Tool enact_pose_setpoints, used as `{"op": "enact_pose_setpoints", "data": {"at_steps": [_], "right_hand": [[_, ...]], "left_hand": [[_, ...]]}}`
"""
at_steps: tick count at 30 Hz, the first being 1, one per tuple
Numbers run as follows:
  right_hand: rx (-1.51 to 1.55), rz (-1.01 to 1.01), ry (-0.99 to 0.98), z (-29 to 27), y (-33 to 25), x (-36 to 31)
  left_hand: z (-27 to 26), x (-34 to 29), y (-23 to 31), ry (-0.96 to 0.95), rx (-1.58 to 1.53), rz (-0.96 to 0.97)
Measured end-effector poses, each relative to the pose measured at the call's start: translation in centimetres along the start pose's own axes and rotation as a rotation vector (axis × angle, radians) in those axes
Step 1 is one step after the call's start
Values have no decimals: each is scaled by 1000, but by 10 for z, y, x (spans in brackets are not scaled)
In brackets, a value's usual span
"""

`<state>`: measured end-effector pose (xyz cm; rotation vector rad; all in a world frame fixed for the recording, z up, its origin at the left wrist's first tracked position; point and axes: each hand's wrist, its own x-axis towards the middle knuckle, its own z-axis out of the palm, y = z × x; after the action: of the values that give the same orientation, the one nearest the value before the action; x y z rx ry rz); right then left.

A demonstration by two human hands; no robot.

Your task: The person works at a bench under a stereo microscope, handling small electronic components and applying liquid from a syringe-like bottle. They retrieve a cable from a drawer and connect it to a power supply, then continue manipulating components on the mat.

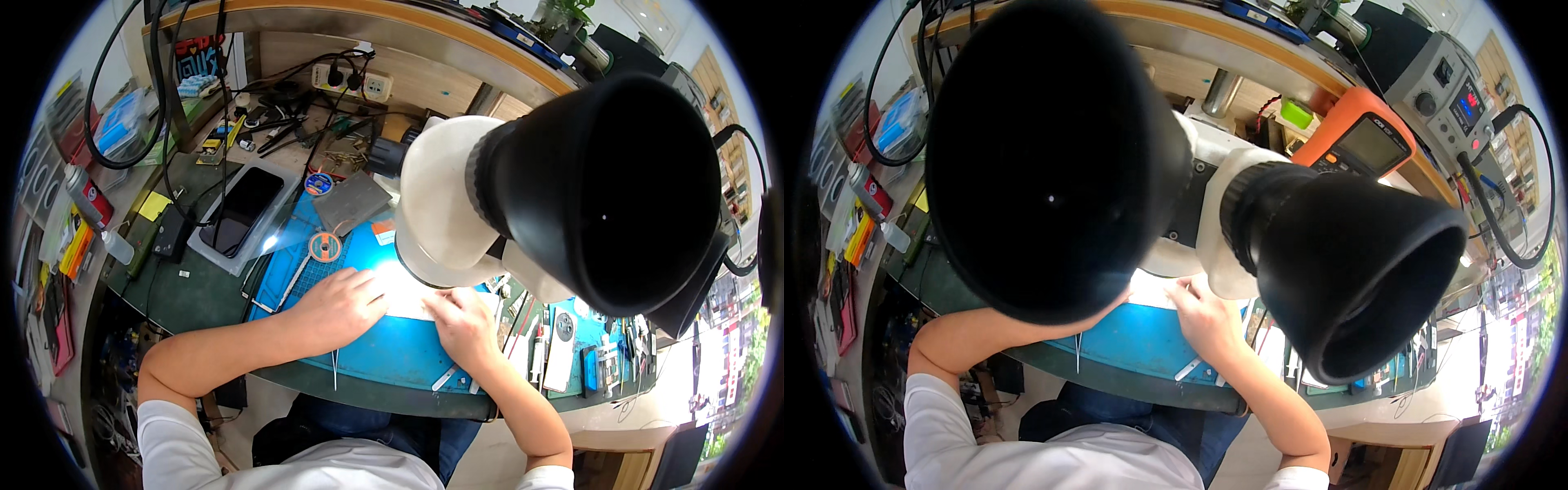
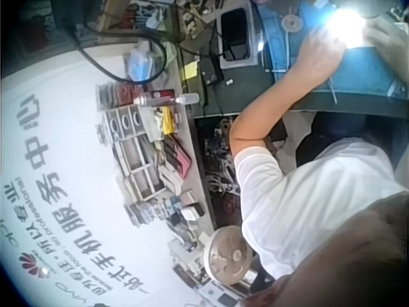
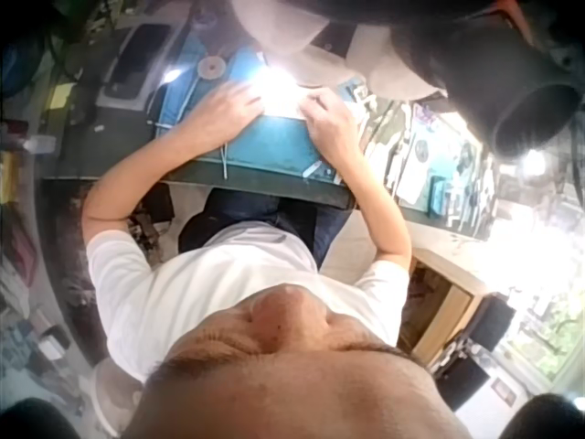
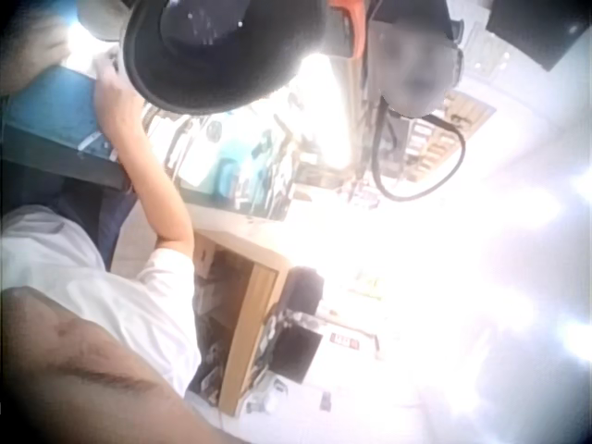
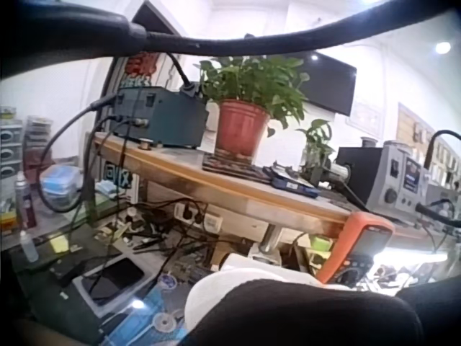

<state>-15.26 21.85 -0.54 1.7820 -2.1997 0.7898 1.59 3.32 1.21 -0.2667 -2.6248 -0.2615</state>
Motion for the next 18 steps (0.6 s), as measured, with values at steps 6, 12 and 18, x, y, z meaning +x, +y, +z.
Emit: {"op": "enact_pose_setpoints", "data": {"at_steps": [6, 12, 18], "right_hand": [[56, 34, 15, -4, -3, 3], [21, 98, 2, -4, -2, -3], [136, 132, 32, -6, -1, 1]], "left_hand": [[2, 1, -1, -3, 5, -8], [-13, 4, 2, 58, 0, 26], [14, -4, -6, 25, -61, 15]]}}
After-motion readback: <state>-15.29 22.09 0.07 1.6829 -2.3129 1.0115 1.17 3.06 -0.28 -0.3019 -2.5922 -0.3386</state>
